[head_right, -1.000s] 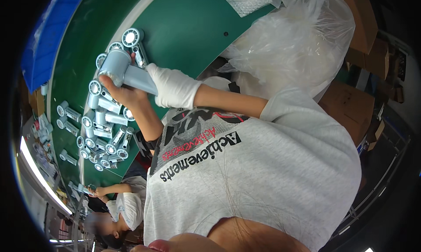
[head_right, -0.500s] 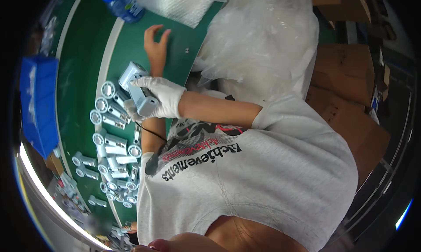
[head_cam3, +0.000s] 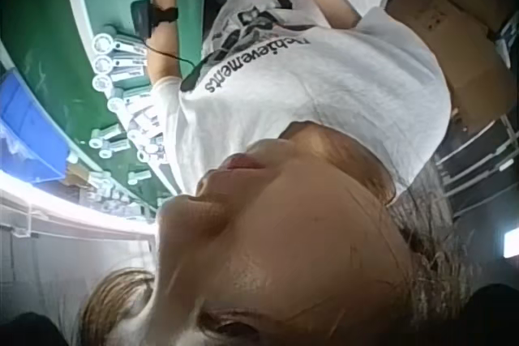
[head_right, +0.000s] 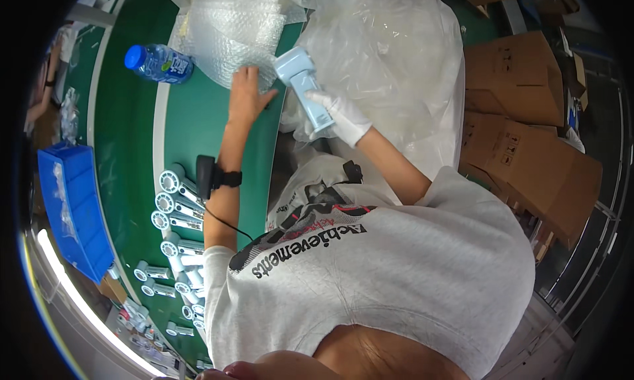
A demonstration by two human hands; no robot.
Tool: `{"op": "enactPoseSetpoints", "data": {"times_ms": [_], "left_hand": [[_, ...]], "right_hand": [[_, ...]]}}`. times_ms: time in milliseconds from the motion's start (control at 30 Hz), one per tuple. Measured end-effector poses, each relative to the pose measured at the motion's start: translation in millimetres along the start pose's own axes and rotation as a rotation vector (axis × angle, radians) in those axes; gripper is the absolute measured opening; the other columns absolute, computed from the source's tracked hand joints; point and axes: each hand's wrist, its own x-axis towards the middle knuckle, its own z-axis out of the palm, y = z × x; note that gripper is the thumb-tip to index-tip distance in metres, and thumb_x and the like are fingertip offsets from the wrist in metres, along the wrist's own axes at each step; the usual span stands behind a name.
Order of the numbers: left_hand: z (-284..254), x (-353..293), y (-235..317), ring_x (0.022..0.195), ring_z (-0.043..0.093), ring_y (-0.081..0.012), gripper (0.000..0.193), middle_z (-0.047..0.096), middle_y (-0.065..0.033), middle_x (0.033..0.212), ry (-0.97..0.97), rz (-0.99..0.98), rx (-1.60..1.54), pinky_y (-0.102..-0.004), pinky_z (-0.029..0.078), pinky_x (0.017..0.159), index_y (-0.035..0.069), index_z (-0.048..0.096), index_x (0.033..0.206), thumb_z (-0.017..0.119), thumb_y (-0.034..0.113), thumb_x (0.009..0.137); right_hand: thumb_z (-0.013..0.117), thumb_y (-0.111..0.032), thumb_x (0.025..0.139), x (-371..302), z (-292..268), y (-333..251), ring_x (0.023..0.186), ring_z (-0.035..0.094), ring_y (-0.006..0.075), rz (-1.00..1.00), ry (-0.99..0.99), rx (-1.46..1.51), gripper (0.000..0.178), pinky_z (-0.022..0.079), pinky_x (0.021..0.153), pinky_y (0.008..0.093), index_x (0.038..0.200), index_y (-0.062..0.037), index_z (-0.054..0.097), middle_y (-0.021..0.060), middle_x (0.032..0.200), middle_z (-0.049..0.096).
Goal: The person picks up a handheld fan, inspects it, and slides it into a bubble wrap sleeve before placing it back on the table to repeat the process.
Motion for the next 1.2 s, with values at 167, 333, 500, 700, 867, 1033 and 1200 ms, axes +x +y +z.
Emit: {"op": "enactPoseSetpoints", "data": {"times_ms": [167, 333, 500, 700, 867, 1033, 1200], "left_hand": [[14.7, -19.9, -22.2, 0.074, 0.055, -0.0305, 0.015, 0.057, -0.0162, 0.077, 0.076, -0.032, -0.231, -0.0405, 0.043, 0.064, 0.002, 0.054, 0.077, 0.055, 0.017, 0.078], [-0.8, -57.3, -22.8, 0.054, 0.052, -0.0302, 0.014, 0.053, -0.0149, 0.061, 0.138, -0.281, -0.497, -0.0415, 0.040, 0.051, -0.001, 0.051, 0.077, 0.047, 0.010, 0.082], [-19.8, -79.5, -11.0, 0.064, 0.050, -0.0278, 0.010, 0.050, -0.0158, 0.071, 0.104, -0.791, -0.872, -0.0366, 0.040, 0.055, -0.002, 0.051, 0.079, 0.045, 0.006, 0.082], [-44.5, -102.4, 3.6, 0.087, 0.041, -0.0270, 0.005, 0.039, -0.0168, 0.092, 0.421, -0.341, -0.483, -0.0347, 0.035, 0.074, -0.002, 0.053, 0.080, 0.050, 0.001, 0.078], [-85.0, -120.5, 28.1, 0.086, 0.038, -0.0279, 0.005, 0.037, -0.0146, 0.090, 0.500, -0.441, -0.347, -0.0381, 0.032, 0.079, -0.001, 0.053, 0.081, 0.051, 0.000, 0.077], [-142.4, -71.1, -30.7, 0.079, 0.038, -0.0267, 0.010, 0.036, -0.0144, 0.087, 0.904, -0.508, -0.408, -0.0364, 0.034, 0.074, -0.005, 0.050, 0.079, 0.049, 0.005, 0.082], [-234.6, -50.1, -156.0, 0.077, 0.042, -0.0287, 0.021, 0.042, -0.0166, 0.083, 0.915, -0.479, 0.100, -0.0384, 0.036, 0.070, -0.004, 0.054, 0.082, 0.054, 0.016, 0.083]], "right_hand": [[0.053, -0.033, 0.080, 0.3, 2.9, 6.5, 0.052, 0.057, 0.0190, -0.092, 0.010, -0.148, 0.044, 0.047, 0.047, 0.0293, 0.111, -0.0026, 0.043, 0.0100, 0.072, 0.055], [0.055, -0.027, 0.078, 17.7, 7.7, 26.8, 0.055, 0.057, 0.0176, -0.014, -0.310, -0.289, 0.045, 0.047, 0.049, 0.0296, 0.113, -0.0023, 0.041, 0.0094, 0.075, 0.056], [0.055, -0.018, 0.077, 62.1, 21.1, 87.5, 0.053, 0.057, 0.0196, -0.385, -0.224, -0.575, 0.039, 0.047, 0.045, 0.0303, 0.109, -0.0010, 0.042, 0.0084, 0.071, 0.056], [0.055, -0.017, 0.077, 81.2, 48.1, 77.4, 0.067, 0.058, 0.0230, -0.349, -0.289, -0.726, 0.041, 0.048, 0.058, 0.0346, 0.113, 0.0000, 0.041, 0.0110, 0.085, 0.055], [0.053, -0.019, 0.081, 92.9, 81.6, 37.7, 0.080, 0.057, 0.0262, 0.396, -0.499, -0.212, 0.042, 0.048, 0.071, 0.0376, 0.116, 0.0003, 0.041, 0.0134, 0.100, 0.052], [0.051, -0.020, 0.083, 84.9, 102.3, -12.9, 0.088, 0.055, 0.0284, -0.529, -0.694, -0.457, 0.039, 0.047, 0.078, 0.0366, 0.115, 0.0005, 0.044, 0.0177, 0.107, 0.051], [0.058, -0.022, 0.074, 69.0, 107.9, -110.5, 0.106, 0.047, 0.0345, -0.865, -0.397, -1.318, 0.055, 0.039, 0.089, 0.0423, 0.122, -0.0018, 0.040, 0.0217, 0.115, 0.047]]}}
